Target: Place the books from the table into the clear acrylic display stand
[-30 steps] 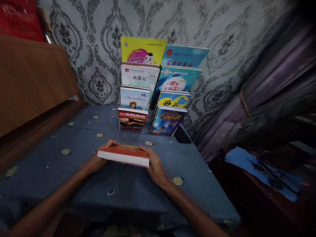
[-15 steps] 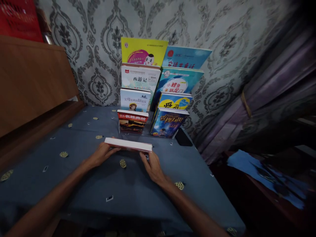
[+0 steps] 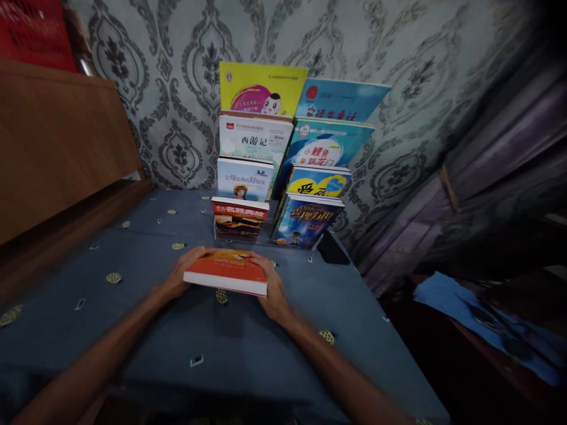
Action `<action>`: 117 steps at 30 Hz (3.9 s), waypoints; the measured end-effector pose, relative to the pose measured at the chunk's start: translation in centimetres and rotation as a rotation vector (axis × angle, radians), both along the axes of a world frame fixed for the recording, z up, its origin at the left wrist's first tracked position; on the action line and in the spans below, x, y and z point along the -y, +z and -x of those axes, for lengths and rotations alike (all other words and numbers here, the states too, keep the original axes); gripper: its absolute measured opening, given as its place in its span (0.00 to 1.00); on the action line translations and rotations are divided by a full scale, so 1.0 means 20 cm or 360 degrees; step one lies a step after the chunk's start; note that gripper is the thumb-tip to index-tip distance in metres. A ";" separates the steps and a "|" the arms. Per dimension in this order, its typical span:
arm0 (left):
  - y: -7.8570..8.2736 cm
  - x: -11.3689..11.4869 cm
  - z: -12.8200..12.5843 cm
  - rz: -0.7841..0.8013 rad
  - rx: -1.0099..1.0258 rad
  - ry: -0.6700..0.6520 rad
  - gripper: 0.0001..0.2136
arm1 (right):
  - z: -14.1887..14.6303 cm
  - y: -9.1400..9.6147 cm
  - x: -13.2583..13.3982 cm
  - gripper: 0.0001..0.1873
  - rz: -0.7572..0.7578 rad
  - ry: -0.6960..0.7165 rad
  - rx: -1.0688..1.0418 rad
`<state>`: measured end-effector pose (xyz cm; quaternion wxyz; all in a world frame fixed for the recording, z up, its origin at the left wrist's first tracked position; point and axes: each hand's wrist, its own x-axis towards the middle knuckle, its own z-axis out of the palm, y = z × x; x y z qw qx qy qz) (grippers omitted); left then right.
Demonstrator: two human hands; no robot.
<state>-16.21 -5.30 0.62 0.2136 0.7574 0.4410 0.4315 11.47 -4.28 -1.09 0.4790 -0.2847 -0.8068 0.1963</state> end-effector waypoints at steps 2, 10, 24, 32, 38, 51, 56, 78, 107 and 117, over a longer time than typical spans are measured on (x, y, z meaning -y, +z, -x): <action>-0.02 -0.01 0.00 -0.0092 -0.0018 -0.0010 0.18 | 0.00 0.00 -0.01 0.21 -0.0003 0.0023 -0.0003; -0.03 -0.09 -0.02 -0.0108 -0.0002 -0.0044 0.19 | 0.02 -0.03 -0.11 0.21 0.0061 0.0021 -0.0026; -0.06 -0.21 -0.02 -0.0024 0.0029 0.0027 0.18 | 0.06 -0.05 -0.23 0.19 0.0058 -0.0030 -0.0057; -0.06 -0.22 -0.04 -0.0404 -0.0058 0.0006 0.17 | 0.03 0.02 -0.19 0.22 -0.0113 -0.0072 -0.0072; 0.00 -0.21 -0.06 -0.0595 -0.0076 0.0028 0.16 | 0.02 0.07 -0.19 0.24 -0.0177 -0.0098 -0.0028; 0.03 -0.22 -0.06 -0.0593 -0.0079 0.0023 0.16 | 0.00 0.08 -0.21 0.24 -0.0286 -0.0102 -0.0035; 0.08 -0.26 -0.07 -0.0577 -0.0081 -0.0015 0.18 | 0.01 0.12 -0.25 0.25 -0.0282 -0.0053 -0.0099; 0.21 -0.32 0.01 -0.0249 -0.0290 -0.0135 0.22 | 0.00 0.15 -0.29 0.22 -0.0313 -0.0186 -0.0126; 0.32 -0.51 -0.18 -0.0327 0.0042 0.0451 0.23 | 0.09 0.46 -0.53 0.22 0.0040 -0.0375 -0.0298; 0.34 -0.56 -0.23 -0.0351 0.0048 0.0656 0.17 | 0.11 0.49 -0.57 0.20 0.0012 -0.0491 -0.0225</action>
